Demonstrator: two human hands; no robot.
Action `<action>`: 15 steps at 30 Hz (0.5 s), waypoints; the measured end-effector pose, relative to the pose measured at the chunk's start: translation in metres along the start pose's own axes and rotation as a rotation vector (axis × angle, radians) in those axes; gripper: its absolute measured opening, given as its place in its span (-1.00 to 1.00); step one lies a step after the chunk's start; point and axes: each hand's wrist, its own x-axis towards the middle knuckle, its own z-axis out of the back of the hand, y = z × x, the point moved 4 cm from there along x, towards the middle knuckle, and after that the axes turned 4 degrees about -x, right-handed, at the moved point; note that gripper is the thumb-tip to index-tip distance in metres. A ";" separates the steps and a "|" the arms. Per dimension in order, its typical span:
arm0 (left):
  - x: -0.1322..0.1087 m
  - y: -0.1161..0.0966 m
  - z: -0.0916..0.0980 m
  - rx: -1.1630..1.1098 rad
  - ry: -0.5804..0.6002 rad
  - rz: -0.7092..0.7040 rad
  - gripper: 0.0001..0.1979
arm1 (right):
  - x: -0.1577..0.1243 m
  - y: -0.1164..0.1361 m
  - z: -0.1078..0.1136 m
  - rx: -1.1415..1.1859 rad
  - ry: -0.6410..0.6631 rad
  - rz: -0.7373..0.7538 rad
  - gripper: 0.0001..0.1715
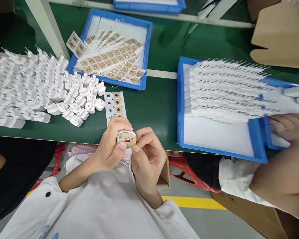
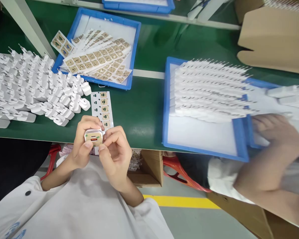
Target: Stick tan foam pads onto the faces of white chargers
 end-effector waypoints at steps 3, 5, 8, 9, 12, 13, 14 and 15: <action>-0.001 -0.002 -0.001 -0.055 -0.031 0.038 -0.75 | 0.000 0.000 -0.001 -0.040 0.004 -0.009 -0.77; -0.001 -0.003 -0.001 -0.064 -0.057 0.044 -0.77 | -0.001 -0.001 -0.001 -0.060 0.019 -0.014 -0.76; -0.003 0.001 -0.003 -0.084 -0.080 0.078 -0.77 | -0.001 -0.003 -0.001 -0.046 0.026 0.013 -0.78; -0.005 0.003 -0.004 -0.101 -0.078 0.096 -0.74 | -0.001 -0.003 -0.001 -0.037 0.021 0.032 -0.81; -0.010 0.011 -0.009 -0.192 -0.053 0.147 -0.58 | 0.002 -0.003 -0.001 -0.146 -0.016 0.093 -0.78; -0.012 0.013 -0.010 -0.235 -0.051 0.166 -0.52 | 0.003 -0.003 -0.001 -0.227 -0.017 0.112 -0.70; -0.013 0.016 -0.011 -0.276 -0.057 0.184 -0.47 | 0.005 -0.004 -0.002 -0.311 -0.002 0.129 -0.64; -0.014 0.018 -0.012 -0.306 -0.068 0.205 -0.44 | 0.007 -0.005 -0.003 -0.384 0.024 0.145 -0.63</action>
